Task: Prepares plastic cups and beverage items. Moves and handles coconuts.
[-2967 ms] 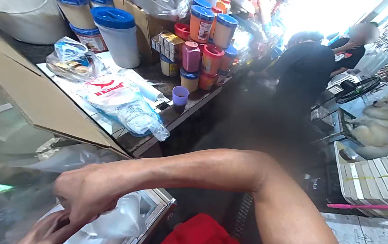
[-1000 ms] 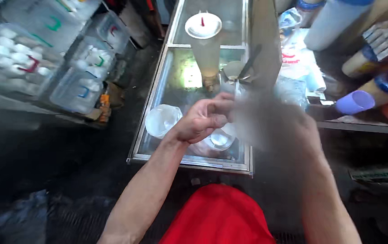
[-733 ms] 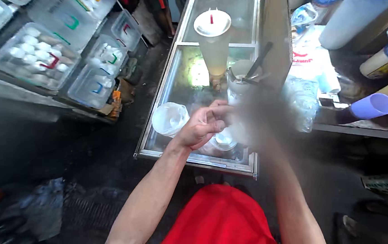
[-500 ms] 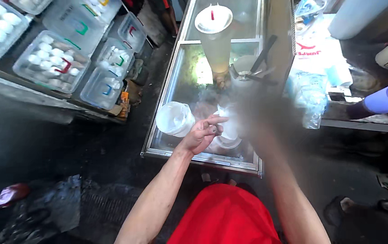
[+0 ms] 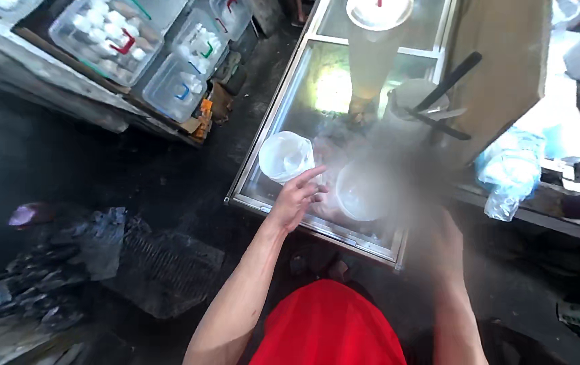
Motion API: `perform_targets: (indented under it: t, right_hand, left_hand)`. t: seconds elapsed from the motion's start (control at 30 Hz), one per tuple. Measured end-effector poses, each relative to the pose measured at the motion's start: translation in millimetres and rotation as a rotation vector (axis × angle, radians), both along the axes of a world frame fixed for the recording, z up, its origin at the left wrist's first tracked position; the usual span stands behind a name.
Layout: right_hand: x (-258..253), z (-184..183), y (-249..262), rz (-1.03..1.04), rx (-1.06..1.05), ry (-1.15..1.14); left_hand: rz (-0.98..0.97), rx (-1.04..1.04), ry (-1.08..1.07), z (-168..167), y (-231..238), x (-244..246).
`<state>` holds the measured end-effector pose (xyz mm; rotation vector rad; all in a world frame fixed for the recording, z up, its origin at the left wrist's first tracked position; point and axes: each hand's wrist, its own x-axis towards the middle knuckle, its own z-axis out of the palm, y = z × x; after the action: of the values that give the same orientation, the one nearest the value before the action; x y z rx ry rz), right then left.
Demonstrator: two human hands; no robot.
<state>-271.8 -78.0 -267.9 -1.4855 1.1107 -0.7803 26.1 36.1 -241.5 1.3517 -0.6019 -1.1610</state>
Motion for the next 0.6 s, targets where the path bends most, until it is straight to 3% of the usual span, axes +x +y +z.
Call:
perform_targets:
  t: [0.17,0.23,0.43,0.6]
  right_hand:
    - [-2.2,-14.8,73.3,-0.079,-0.064,0.016]
    - [13.4,-22.9,107.2,-0.015,-0.040,-0.007]
    - [129.2,-25.5,204.8,0.590,-0.002,0.092]
    - [232.8,-24.8,284.1,1.123,-0.255,0.155]
  left_hand:
    - [0.261,0.025,-0.057,-24.3,103.8,2.0]
    - [0.314,0.069,-0.095,-34.9,151.8,-3.3]
    - [0.234,0.158,-0.211,-56.1,315.0,-9.2]
    - [0.460,0.313,-0.405,-66.8,441.4,-8.7]
